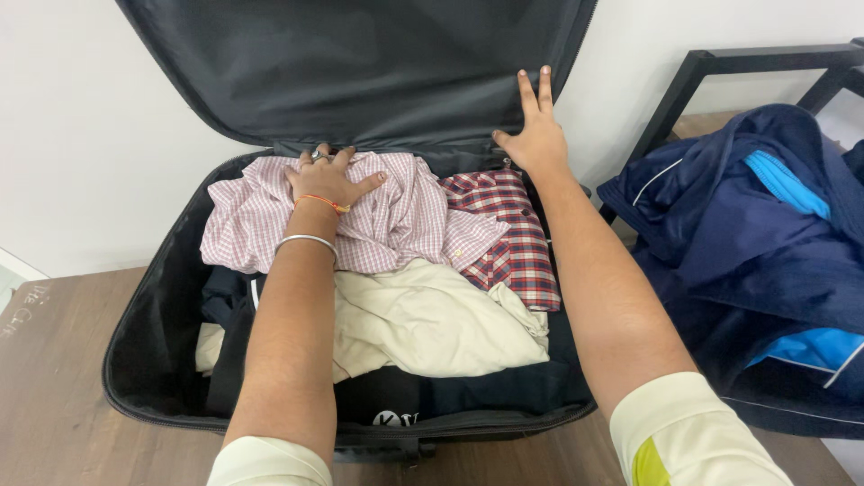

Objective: The person unzips a suitcase, removes a shirt and two other garments, and folds each item by hand on a wooden table.

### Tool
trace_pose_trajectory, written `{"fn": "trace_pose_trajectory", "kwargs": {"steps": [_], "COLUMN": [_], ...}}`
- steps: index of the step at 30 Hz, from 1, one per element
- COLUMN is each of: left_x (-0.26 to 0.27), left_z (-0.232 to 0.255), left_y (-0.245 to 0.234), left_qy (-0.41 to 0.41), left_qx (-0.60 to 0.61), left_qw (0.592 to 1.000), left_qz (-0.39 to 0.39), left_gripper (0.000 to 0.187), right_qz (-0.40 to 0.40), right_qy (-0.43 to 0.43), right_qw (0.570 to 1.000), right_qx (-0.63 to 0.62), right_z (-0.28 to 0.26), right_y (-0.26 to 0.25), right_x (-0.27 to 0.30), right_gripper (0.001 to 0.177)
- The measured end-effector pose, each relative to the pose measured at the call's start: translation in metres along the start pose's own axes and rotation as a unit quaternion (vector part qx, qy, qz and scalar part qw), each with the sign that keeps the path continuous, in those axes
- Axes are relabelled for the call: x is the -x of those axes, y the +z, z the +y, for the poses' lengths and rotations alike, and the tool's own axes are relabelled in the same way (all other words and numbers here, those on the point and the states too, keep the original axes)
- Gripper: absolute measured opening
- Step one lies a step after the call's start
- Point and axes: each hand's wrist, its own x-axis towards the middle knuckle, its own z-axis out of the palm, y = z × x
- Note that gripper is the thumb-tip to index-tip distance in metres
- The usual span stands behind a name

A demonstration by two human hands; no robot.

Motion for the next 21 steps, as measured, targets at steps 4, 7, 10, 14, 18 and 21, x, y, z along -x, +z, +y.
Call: {"fn": "trace_pose_trajectory", "kwargs": {"steps": [4, 7, 10, 14, 18, 21], "left_x": [0.003, 0.001, -0.004, -0.007, -0.010, -0.018], "left_z": [0.000, 0.002, 0.011, 0.022, 0.016, 0.011], "left_y": [0.001, 0.000, -0.008, -0.017, -0.018, -0.014], "left_qy": [0.002, -0.013, -0.031, -0.048, -0.041, -0.056], "left_qx": [0.003, -0.016, -0.045, -0.067, -0.064, -0.056], "left_qw": [1.000, 1.000, 0.999, 0.996, 0.996, 0.995], "left_qz": [0.023, 0.019, 0.006, -0.025, -0.038, -0.067], "left_gripper": [0.104, 0.106, 0.105, 0.106, 0.105, 0.106], "right_qz": [0.003, -0.004, -0.022, -0.057, -0.076, -0.138], "right_qy": [0.012, 0.021, 0.036, 0.048, 0.040, 0.051], "right_qw": [1.000, 1.000, 0.998, 0.994, 0.991, 0.983], "right_qx": [0.022, 0.023, 0.052, 0.084, 0.100, 0.109], "right_z": [0.004, -0.004, -0.015, -0.015, -0.015, -0.014], "right_y": [0.001, -0.003, -0.004, -0.003, 0.010, 0.015], "right_x": [0.008, 0.019, 0.026, 0.020, 0.015, 0.008], "right_gripper": [0.113, 0.115, 0.112, 0.111, 0.111, 0.116]}}
